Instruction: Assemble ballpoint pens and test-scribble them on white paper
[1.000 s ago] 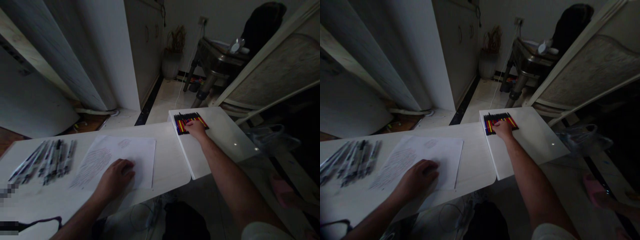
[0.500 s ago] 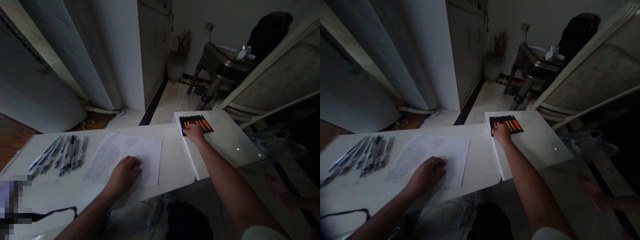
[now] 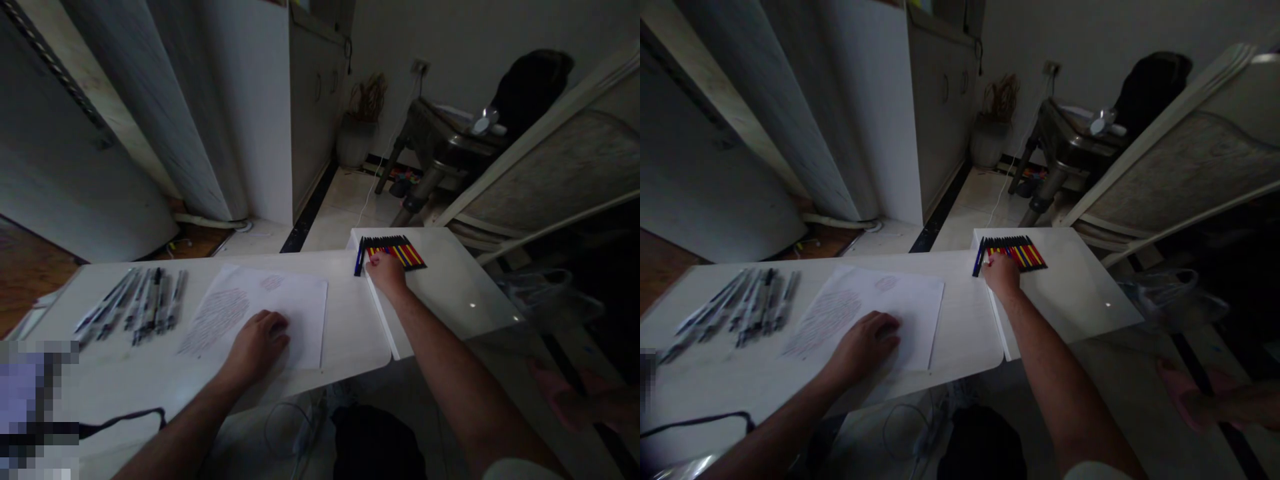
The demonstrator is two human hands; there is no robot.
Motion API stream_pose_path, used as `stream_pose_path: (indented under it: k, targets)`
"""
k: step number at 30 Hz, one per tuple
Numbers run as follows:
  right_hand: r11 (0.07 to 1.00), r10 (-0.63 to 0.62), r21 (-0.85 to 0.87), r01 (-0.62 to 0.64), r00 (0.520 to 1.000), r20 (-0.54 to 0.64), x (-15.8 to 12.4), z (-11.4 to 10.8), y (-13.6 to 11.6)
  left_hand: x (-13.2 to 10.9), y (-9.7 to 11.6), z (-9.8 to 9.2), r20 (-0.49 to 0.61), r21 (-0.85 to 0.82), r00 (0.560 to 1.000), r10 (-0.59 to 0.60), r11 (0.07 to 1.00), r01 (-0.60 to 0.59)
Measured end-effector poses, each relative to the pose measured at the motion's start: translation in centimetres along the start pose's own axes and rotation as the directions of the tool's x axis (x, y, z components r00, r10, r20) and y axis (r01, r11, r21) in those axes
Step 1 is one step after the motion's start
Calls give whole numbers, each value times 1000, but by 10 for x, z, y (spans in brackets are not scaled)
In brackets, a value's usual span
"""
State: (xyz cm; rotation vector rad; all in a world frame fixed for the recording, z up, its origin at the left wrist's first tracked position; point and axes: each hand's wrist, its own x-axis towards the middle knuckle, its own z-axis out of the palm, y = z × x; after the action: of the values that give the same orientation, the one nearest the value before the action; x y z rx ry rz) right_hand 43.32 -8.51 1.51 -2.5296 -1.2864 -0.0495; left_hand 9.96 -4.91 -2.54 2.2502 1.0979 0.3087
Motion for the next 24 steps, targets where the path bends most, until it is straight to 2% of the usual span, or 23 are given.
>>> stream_pose_path:
  k: [4, 9, 13, 19, 24]
  targets:
    - [980, -134, -142, 141, 989, 56, -12, 2, -20, 0, 2, -1, 3, 2, 1000, -10, 1000, 10]
    - [948, -153, -239, 212, 958, 241, -10, 16, -52, 1, 1, 0, 4, -4, 1000, -19, 1000, 19]
    - [930, -193, -254, 266, 941, 279, -1, 32, -69, 0, 0, 2, -8, -20, 1000, -14, 1000, 14]
    - [925, -193, -257, 280, 928, 319, 1, 35, -71, -2, 1, 2, -12, -43, 1000, -6, 999, 5]
    - [929, -176, -277, 247, 950, 257, -5, 21, -58, -4, 1, 1, -27, -44, 1000, 10, 999, -11]
